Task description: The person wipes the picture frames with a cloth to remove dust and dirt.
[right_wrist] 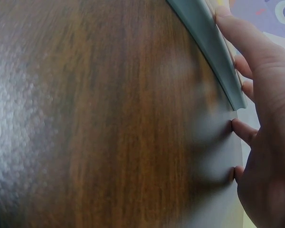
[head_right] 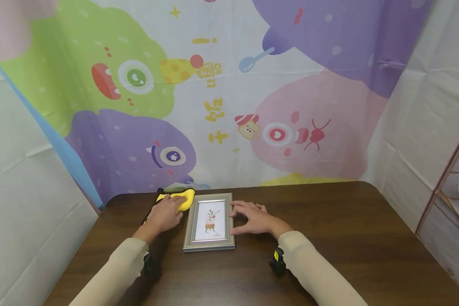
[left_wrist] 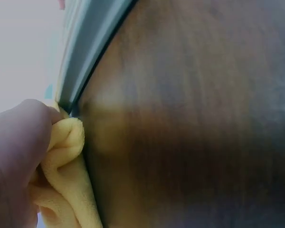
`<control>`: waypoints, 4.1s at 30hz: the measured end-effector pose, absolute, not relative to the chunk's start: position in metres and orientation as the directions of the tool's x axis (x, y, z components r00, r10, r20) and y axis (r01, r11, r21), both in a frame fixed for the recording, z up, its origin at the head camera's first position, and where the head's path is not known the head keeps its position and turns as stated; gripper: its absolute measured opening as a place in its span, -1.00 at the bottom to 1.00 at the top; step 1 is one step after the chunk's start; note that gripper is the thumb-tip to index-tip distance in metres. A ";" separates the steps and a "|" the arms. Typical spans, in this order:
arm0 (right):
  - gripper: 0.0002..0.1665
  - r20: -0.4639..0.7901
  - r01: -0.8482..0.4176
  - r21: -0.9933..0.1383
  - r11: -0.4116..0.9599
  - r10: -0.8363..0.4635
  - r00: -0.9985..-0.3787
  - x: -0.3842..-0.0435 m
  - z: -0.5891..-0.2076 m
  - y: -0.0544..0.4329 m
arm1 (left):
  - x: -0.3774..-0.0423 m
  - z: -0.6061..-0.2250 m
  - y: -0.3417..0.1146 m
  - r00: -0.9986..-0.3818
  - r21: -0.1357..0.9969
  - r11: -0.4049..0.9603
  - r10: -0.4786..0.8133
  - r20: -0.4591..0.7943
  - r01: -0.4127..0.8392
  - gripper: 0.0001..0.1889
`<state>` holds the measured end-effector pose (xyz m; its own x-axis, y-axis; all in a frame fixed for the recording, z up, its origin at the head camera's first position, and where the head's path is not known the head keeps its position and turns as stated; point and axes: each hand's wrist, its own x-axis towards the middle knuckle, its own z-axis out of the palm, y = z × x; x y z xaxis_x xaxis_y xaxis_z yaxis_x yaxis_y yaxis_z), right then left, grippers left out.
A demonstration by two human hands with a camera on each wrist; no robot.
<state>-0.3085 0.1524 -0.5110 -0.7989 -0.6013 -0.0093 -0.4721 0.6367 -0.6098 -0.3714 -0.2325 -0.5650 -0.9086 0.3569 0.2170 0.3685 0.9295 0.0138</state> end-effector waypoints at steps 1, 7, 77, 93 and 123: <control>-0.56 -0.010 -0.471 -0.611 0.636 -0.601 -0.800 -0.308 -0.511 0.153 | -0.370 -0.562 -0.232 -0.911 0.033 0.928 0.358 0.205 0.372 -0.42; -0.56 -0.018 -0.464 -0.610 0.643 -0.596 -0.803 -0.309 -0.511 0.152 | -0.365 -0.549 -0.232 -0.925 0.154 0.914 0.357 0.133 0.375 -0.40; -0.56 -0.012 -0.465 -0.613 0.638 -0.597 -0.803 -0.309 -0.512 0.152 | -0.194 -0.498 -0.233 -0.897 0.421 0.793 0.409 0.165 0.440 -0.69; -0.58 -0.010 -0.462 -0.626 0.628 -0.598 -0.801 -0.307 -0.511 0.153 | -0.200 -0.500 -0.230 -0.888 0.377 0.804 0.415 0.200 0.460 -0.68; -0.57 -0.017 -0.460 -0.617 0.639 -0.595 -0.803 -0.306 -0.509 0.154 | -0.324 -0.551 -0.238 -0.869 0.376 0.785 0.414 0.271 0.491 -0.68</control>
